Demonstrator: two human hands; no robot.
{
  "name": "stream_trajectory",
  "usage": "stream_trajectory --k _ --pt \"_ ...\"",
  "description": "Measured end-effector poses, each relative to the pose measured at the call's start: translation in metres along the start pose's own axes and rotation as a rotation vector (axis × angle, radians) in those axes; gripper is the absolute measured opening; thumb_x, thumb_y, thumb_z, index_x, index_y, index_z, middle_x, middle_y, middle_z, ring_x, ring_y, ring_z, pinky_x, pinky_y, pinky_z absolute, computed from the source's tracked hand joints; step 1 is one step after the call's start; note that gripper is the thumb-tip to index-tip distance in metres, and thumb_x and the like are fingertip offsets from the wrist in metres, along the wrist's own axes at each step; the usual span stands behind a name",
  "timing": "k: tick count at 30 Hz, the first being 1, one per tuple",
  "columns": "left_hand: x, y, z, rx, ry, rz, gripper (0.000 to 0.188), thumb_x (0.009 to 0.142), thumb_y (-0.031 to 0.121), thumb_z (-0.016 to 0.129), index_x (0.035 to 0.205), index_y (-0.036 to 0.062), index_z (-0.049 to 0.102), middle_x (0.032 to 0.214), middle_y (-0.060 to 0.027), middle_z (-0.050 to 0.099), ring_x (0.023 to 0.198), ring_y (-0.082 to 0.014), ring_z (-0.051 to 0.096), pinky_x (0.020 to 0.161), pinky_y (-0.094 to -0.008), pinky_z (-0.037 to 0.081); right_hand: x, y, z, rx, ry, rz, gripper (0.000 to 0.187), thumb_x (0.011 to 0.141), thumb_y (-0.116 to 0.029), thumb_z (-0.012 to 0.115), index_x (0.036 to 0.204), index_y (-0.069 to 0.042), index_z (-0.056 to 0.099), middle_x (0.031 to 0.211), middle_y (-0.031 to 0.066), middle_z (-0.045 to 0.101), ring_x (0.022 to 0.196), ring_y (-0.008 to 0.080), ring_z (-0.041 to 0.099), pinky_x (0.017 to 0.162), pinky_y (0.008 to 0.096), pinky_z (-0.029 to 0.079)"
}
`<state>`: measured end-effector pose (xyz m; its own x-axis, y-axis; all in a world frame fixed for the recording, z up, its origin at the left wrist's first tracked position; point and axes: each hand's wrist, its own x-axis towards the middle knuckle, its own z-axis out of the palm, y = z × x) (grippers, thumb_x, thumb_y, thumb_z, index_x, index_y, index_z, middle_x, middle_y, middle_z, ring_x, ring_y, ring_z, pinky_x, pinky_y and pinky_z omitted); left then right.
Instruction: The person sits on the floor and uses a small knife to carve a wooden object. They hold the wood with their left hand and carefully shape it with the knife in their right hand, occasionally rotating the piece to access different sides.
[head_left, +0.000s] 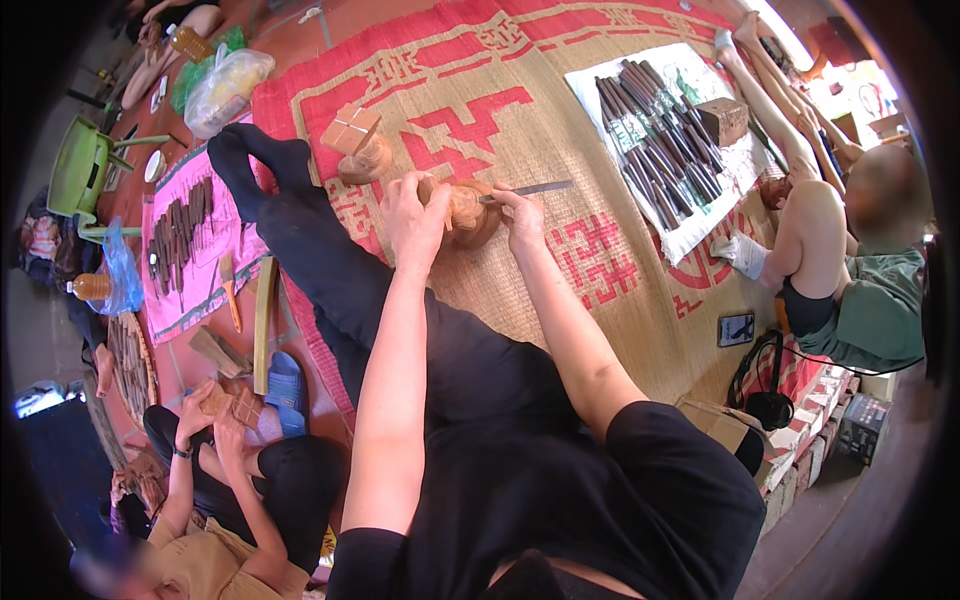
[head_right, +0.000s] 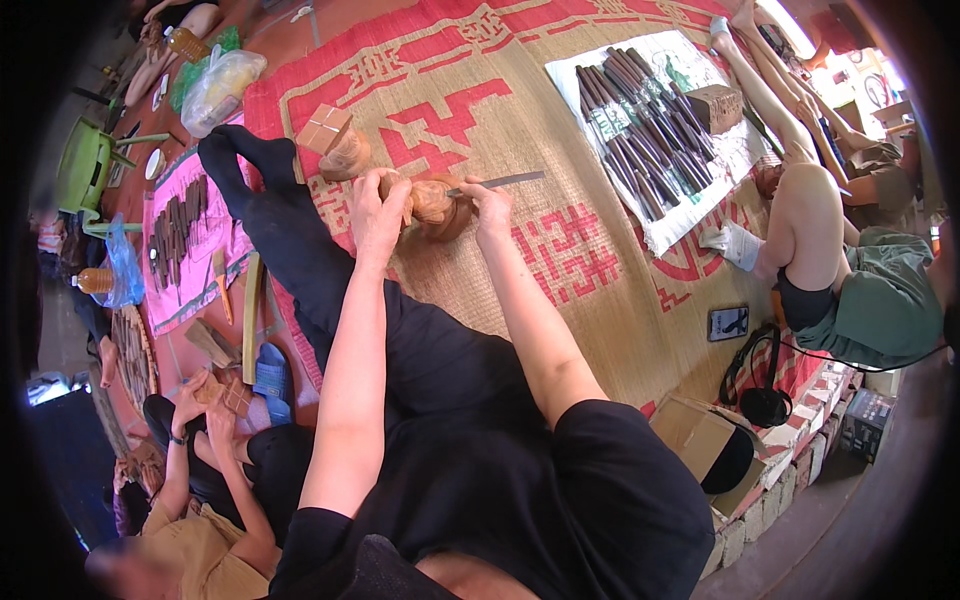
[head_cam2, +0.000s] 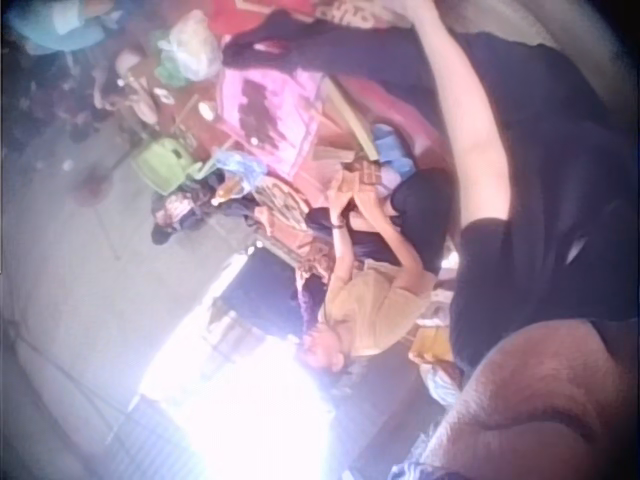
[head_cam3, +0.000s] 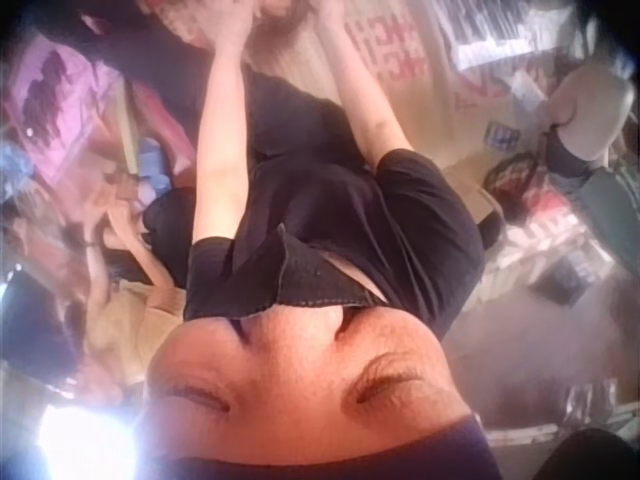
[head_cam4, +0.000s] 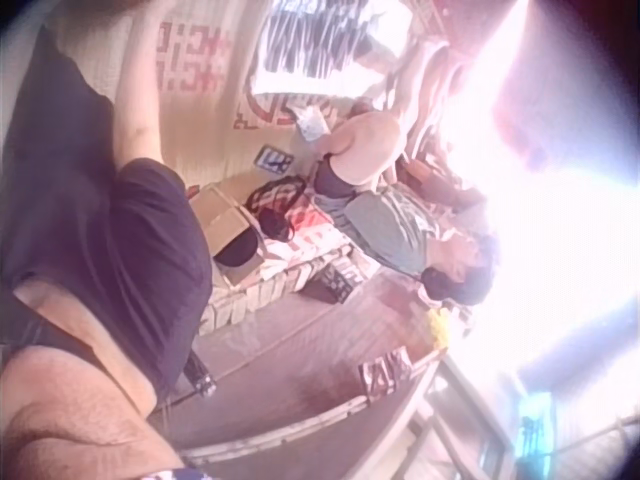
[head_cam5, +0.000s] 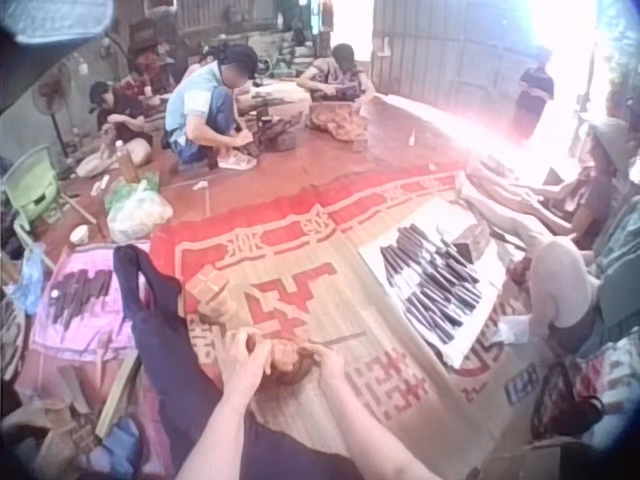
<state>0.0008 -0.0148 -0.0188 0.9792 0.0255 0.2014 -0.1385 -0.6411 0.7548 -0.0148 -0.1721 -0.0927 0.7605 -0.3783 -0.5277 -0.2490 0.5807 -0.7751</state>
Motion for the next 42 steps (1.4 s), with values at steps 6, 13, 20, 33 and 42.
stream_trajectory --k 6,13,20,33,42 --pt "0.000 0.002 0.000 -0.014 0.004 -0.012 0.035 0.075 0.026 0.065 0.104 0.0079 0.057 0.102 -0.0161 0.054 0.100 -0.0364 0.049 0.088 -0.0439 0.039 -0.013 -0.001 0.015 0.064 -0.213 -0.160 0.035 0.071 -0.003 0.069 0.104 0.002 0.063 0.093 0.0077 0.064 0.084 0.0160 0.060 0.080 0.0258 0.044" --pt "-0.002 0.000 0.000 0.010 0.017 0.013 0.034 0.075 0.025 0.065 0.104 0.0081 0.057 0.102 -0.0160 0.054 0.100 -0.0364 0.049 0.089 -0.0445 0.039 -0.008 -0.002 0.001 0.045 -0.110 -0.095 0.035 0.071 -0.003 0.068 0.105 0.001 0.062 0.095 0.0085 0.064 0.090 0.0165 0.058 0.084 0.0260 0.041" --pt "-0.002 0.001 -0.004 -0.043 -0.022 -0.020 0.037 0.075 0.026 0.065 0.106 0.0081 0.057 0.106 -0.0149 0.054 0.102 -0.0370 0.048 0.091 -0.0441 0.038 0.006 0.010 -0.003 0.027 -0.051 -0.062 0.037 0.070 -0.003 0.069 0.106 0.001 0.063 0.098 0.0067 0.063 0.097 0.0147 0.055 0.090 0.0271 0.037" --pt "-0.002 0.001 0.001 -0.074 -0.076 -0.062 0.036 0.076 0.030 0.062 0.104 0.0082 0.056 0.107 -0.0148 0.051 0.104 -0.0353 0.046 0.091 -0.0440 0.037 0.022 0.015 -0.009 -0.049 -0.135 -0.181 0.035 0.073 -0.007 0.067 0.106 0.003 0.061 0.090 0.0088 0.065 0.082 0.0166 0.061 0.077 0.0272 0.046" --pt "-0.004 0.013 -0.009 -0.093 -0.082 -0.097 0.034 0.076 0.026 0.063 0.105 0.0094 0.056 0.105 -0.0138 0.050 0.104 -0.0358 0.044 0.091 -0.0447 0.037 0.004 -0.008 0.009 -0.071 -0.179 -0.123 0.034 0.073 -0.004 0.066 0.105 0.005 0.060 0.090 0.0118 0.065 0.084 0.0179 0.061 0.078 0.0275 0.046"
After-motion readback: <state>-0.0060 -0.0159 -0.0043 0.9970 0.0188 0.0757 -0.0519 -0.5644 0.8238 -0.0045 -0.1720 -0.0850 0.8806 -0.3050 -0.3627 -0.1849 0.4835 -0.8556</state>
